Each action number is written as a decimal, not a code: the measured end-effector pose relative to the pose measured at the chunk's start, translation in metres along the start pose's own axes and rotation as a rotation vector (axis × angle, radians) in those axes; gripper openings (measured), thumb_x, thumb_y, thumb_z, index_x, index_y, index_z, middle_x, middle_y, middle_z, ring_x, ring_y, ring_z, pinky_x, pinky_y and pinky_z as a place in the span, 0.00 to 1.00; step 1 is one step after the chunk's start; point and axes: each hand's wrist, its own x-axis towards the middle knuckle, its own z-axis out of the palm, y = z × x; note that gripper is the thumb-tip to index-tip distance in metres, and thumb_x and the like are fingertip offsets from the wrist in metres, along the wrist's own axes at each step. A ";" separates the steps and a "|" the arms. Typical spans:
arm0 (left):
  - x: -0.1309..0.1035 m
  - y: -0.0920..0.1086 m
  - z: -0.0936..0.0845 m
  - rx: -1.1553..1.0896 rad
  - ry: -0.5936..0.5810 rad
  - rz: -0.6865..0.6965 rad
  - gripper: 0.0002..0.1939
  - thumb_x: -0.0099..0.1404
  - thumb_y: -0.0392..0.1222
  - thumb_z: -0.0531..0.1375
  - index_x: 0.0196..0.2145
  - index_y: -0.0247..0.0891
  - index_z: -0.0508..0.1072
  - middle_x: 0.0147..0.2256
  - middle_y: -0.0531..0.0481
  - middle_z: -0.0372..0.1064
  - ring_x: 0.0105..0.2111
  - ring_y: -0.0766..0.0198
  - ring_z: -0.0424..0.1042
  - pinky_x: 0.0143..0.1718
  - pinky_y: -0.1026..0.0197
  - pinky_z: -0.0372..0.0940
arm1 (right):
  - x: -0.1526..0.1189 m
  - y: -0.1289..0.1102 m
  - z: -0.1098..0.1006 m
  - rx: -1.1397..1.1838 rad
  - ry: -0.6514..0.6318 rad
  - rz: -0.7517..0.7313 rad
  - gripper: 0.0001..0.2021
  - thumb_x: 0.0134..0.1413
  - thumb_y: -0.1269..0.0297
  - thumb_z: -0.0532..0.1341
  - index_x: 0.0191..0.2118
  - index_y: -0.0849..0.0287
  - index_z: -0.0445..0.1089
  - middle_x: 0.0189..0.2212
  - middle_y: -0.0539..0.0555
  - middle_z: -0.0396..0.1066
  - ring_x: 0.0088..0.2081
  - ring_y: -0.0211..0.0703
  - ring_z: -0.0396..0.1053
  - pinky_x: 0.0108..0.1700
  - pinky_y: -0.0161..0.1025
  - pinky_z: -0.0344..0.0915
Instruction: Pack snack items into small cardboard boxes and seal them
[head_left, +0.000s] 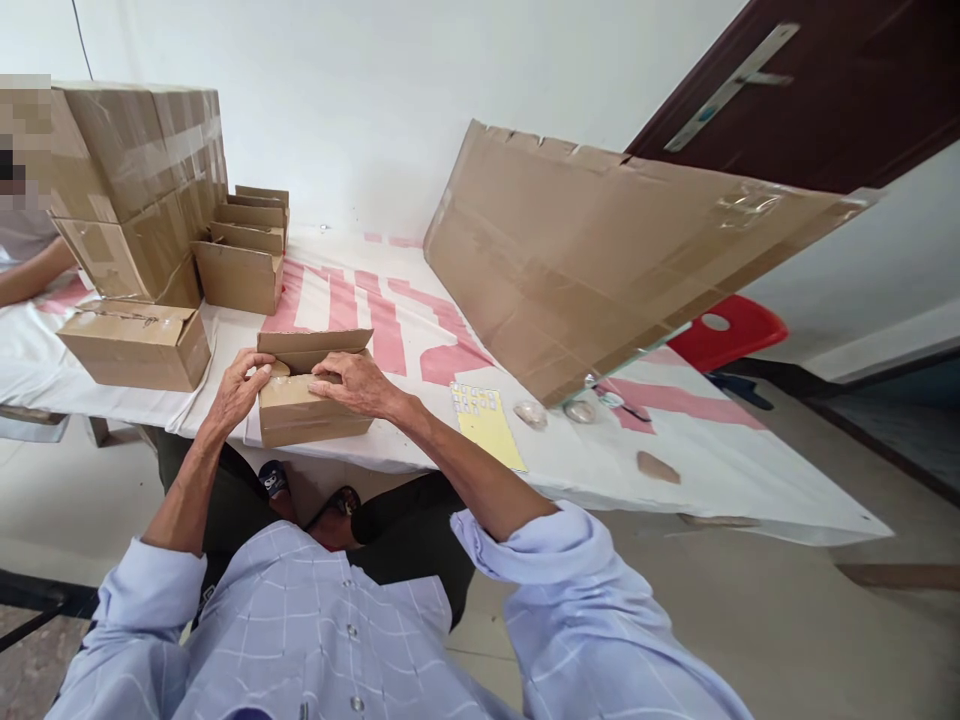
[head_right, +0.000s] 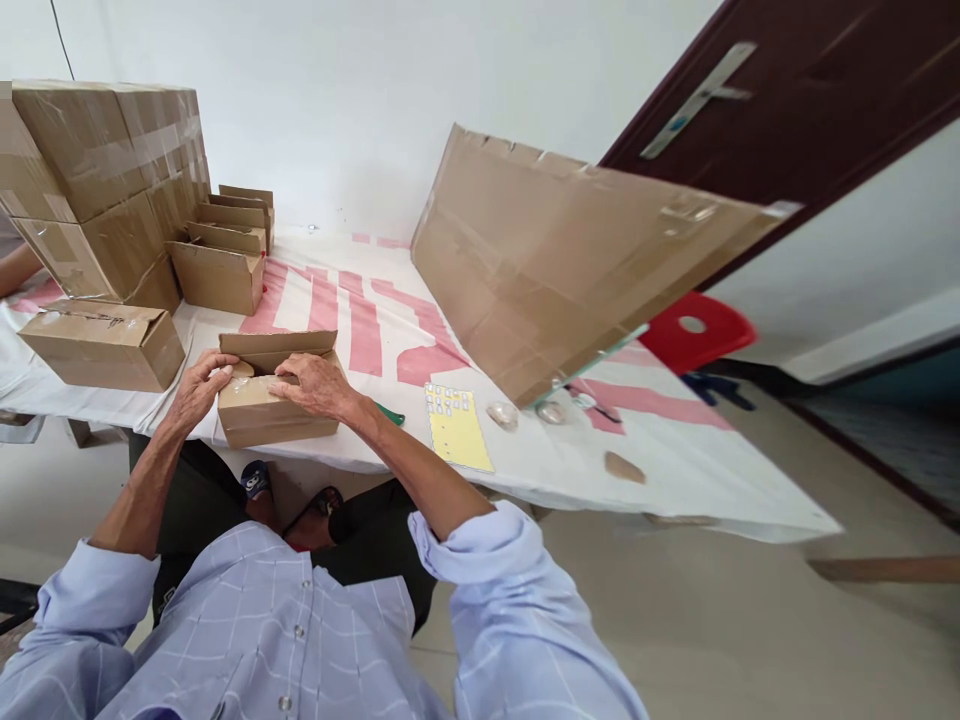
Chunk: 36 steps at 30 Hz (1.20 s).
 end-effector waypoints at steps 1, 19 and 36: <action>0.000 -0.001 -0.001 -0.005 -0.005 0.002 0.21 0.71 0.58 0.60 0.47 0.41 0.82 0.57 0.41 0.76 0.60 0.45 0.74 0.63 0.46 0.70 | 0.000 0.001 0.001 -0.012 -0.007 -0.002 0.09 0.68 0.59 0.71 0.47 0.57 0.84 0.46 0.58 0.84 0.49 0.50 0.79 0.54 0.45 0.70; -0.006 0.010 -0.013 -0.359 -0.198 -0.070 0.33 0.69 0.64 0.61 0.64 0.45 0.83 0.70 0.42 0.75 0.70 0.37 0.70 0.67 0.40 0.68 | -0.038 0.020 0.006 0.094 0.390 -0.015 0.14 0.73 0.51 0.60 0.38 0.51 0.74 0.36 0.55 0.78 0.40 0.51 0.75 0.48 0.48 0.73; -0.019 0.008 -0.013 -0.034 -0.234 -0.025 0.36 0.71 0.65 0.66 0.69 0.44 0.76 0.70 0.40 0.68 0.70 0.41 0.69 0.66 0.45 0.72 | -0.073 -0.030 0.016 -0.340 0.264 -0.318 0.07 0.75 0.65 0.62 0.43 0.50 0.79 0.43 0.59 0.78 0.46 0.56 0.73 0.51 0.53 0.72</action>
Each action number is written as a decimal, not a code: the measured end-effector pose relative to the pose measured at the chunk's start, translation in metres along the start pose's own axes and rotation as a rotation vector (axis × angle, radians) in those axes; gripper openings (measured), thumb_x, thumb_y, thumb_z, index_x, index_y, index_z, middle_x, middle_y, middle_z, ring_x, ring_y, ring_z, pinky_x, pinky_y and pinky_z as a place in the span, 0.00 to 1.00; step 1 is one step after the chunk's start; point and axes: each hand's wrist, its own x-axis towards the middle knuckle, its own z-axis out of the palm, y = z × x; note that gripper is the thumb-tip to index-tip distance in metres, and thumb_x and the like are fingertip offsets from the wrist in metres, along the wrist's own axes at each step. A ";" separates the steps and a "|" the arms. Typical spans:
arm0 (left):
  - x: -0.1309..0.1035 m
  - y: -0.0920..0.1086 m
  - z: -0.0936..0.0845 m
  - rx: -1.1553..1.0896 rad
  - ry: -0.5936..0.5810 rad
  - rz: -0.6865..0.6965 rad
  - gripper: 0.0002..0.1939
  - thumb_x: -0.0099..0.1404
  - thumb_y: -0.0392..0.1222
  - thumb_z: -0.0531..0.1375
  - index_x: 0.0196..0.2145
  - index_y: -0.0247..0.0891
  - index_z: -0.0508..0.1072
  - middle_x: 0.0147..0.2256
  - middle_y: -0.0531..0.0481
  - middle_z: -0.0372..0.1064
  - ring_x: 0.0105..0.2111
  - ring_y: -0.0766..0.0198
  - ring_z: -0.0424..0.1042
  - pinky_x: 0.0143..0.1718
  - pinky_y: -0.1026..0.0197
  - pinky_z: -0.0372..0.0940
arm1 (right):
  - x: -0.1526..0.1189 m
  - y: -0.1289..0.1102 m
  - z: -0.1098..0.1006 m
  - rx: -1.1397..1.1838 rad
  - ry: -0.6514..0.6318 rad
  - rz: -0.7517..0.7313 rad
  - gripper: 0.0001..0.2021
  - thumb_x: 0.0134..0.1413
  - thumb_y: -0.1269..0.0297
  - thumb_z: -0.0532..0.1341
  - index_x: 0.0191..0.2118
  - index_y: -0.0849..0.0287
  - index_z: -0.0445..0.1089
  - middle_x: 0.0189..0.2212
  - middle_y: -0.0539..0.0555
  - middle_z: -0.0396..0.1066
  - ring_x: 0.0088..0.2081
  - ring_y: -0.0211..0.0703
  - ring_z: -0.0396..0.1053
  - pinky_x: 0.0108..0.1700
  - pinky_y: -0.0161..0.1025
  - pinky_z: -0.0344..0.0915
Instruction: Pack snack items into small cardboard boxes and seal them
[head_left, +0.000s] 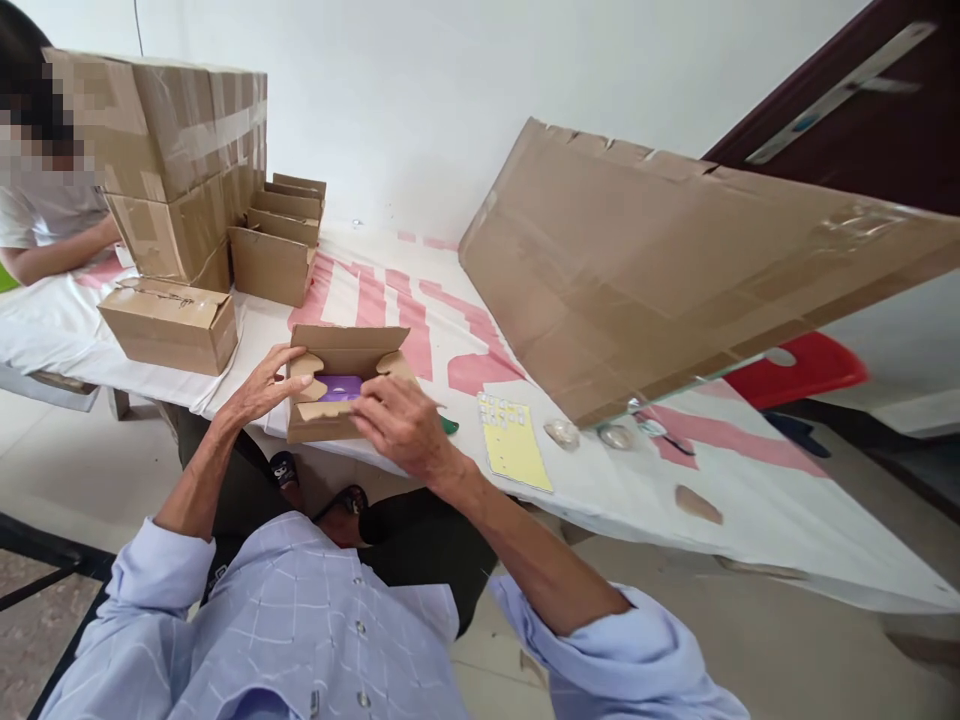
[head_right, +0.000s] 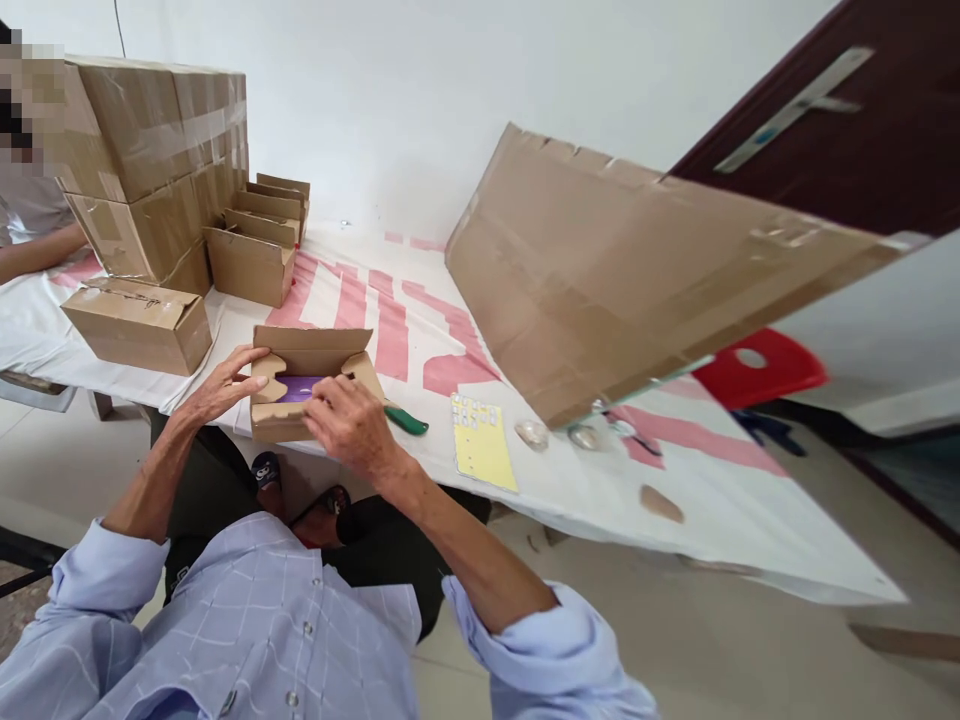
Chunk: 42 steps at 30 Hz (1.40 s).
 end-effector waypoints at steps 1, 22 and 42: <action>-0.001 0.000 0.000 0.000 -0.009 -0.014 0.39 0.68 0.66 0.69 0.70 0.45 0.74 0.71 0.40 0.66 0.70 0.40 0.69 0.64 0.45 0.72 | -0.007 -0.006 0.000 -0.008 -0.024 -0.023 0.08 0.75 0.65 0.62 0.44 0.50 0.79 0.43 0.59 0.78 0.46 0.55 0.73 0.51 0.52 0.72; 0.009 0.026 0.017 0.328 0.158 -0.005 0.35 0.60 0.50 0.73 0.63 0.43 0.72 0.61 0.41 0.69 0.64 0.43 0.72 0.70 0.42 0.68 | 0.088 0.044 -0.009 -0.154 -0.767 0.225 0.15 0.70 0.60 0.71 0.57 0.62 0.83 0.56 0.67 0.83 0.59 0.62 0.80 0.57 0.46 0.74; -0.025 -0.029 0.005 -0.083 -0.061 0.054 0.78 0.46 0.68 0.84 0.83 0.50 0.50 0.81 0.29 0.46 0.80 0.23 0.50 0.73 0.27 0.62 | 0.109 0.045 0.011 -0.182 -1.070 0.385 0.16 0.64 0.71 0.68 0.56 0.65 0.82 0.60 0.73 0.81 0.59 0.68 0.81 0.56 0.51 0.76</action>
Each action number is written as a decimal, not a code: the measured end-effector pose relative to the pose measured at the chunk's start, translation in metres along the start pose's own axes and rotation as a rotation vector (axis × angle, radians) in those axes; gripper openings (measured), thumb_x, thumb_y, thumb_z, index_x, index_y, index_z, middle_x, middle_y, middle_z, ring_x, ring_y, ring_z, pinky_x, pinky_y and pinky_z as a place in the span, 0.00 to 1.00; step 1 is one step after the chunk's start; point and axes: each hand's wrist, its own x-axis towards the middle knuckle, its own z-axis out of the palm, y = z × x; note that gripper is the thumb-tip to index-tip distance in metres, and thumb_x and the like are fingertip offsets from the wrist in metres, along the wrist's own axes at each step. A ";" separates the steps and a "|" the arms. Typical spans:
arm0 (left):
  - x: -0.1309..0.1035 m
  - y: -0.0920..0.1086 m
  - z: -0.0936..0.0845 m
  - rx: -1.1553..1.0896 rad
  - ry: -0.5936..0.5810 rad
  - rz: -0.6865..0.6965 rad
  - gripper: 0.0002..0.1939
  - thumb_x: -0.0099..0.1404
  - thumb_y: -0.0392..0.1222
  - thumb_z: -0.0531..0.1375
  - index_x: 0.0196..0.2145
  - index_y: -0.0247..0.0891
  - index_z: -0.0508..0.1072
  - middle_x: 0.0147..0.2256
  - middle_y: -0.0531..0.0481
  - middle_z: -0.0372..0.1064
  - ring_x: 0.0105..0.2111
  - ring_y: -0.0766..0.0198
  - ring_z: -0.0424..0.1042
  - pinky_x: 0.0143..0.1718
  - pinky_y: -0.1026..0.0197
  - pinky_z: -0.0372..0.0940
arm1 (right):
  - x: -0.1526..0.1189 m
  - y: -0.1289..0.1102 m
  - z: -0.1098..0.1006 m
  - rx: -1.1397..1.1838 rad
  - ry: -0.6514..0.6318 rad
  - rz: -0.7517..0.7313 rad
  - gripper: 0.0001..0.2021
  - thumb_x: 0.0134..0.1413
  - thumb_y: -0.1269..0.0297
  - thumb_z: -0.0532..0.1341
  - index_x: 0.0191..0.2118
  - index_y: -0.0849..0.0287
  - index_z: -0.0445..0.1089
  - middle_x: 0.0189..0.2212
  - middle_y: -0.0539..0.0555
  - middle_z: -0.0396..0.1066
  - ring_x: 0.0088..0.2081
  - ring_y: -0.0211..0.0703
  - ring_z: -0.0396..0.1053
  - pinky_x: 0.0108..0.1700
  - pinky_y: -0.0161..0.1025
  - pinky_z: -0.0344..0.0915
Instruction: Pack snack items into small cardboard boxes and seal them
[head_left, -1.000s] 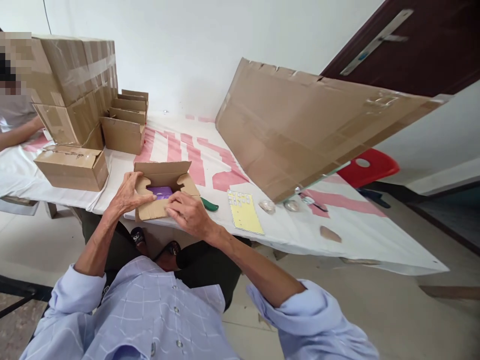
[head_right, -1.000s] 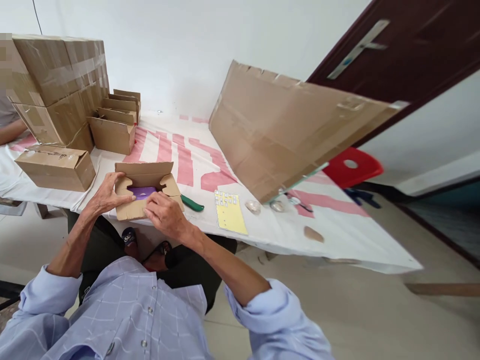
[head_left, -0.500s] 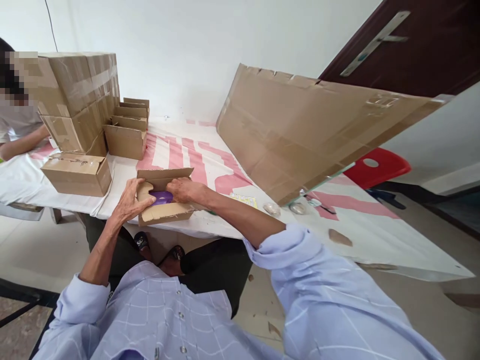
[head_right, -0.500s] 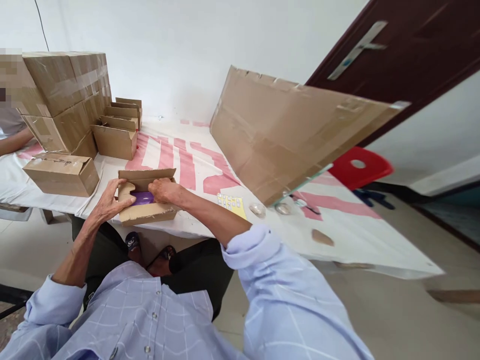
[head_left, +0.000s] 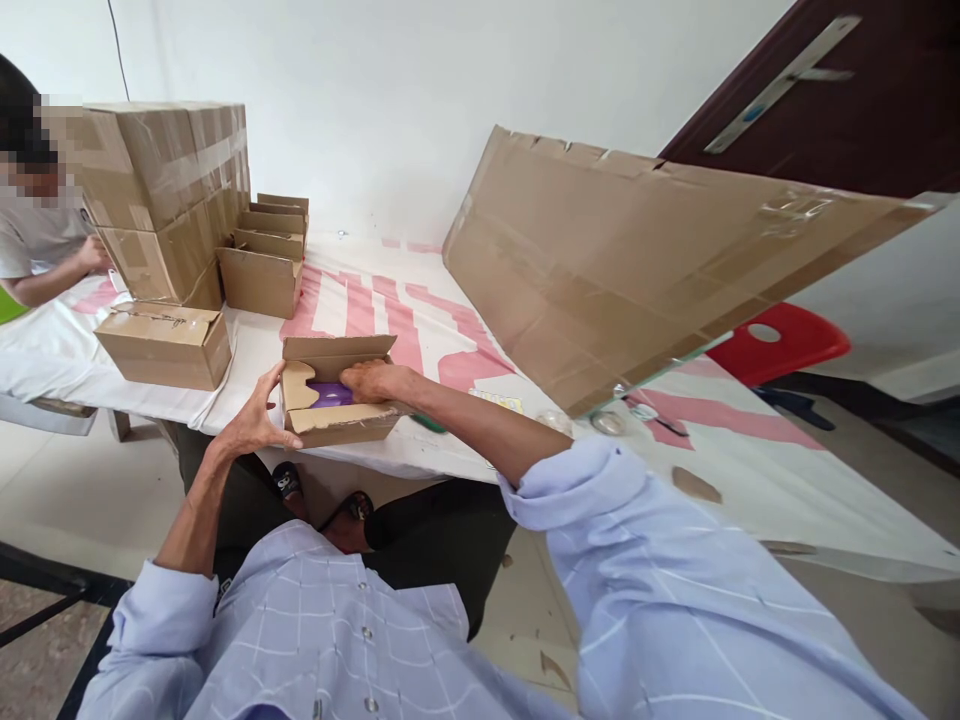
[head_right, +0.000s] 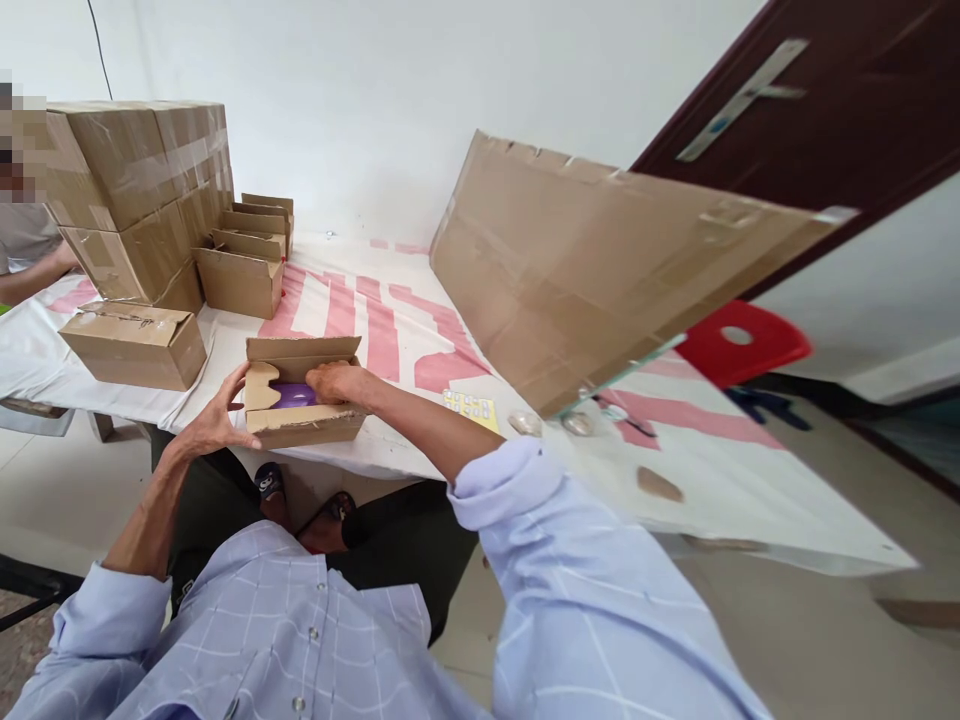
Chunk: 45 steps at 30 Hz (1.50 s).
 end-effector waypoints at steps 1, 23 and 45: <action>0.000 -0.001 0.003 0.038 0.026 0.008 0.77 0.47 0.66 0.84 0.84 0.49 0.49 0.81 0.29 0.47 0.80 0.24 0.50 0.73 0.27 0.63 | 0.000 0.001 0.001 0.017 -0.002 0.000 0.16 0.65 0.70 0.68 0.56 0.65 0.82 0.61 0.72 0.81 0.60 0.67 0.81 0.55 0.50 0.76; 0.012 -0.006 0.018 0.148 0.112 0.058 0.72 0.56 0.59 0.80 0.84 0.49 0.43 0.76 0.29 0.51 0.75 0.29 0.59 0.65 0.32 0.72 | -0.015 0.021 0.008 0.488 0.578 -0.188 0.19 0.59 0.74 0.59 0.48 0.60 0.86 0.38 0.55 0.85 0.37 0.43 0.75 0.41 0.37 0.65; 0.037 0.073 -0.011 0.363 0.233 0.364 0.58 0.68 0.58 0.73 0.83 0.53 0.47 0.82 0.35 0.44 0.79 0.32 0.54 0.68 0.35 0.71 | -0.111 0.061 -0.046 1.225 1.099 -0.381 0.05 0.53 0.64 0.70 0.36 0.57 0.83 0.32 0.49 0.79 0.32 0.38 0.73 0.37 0.38 0.75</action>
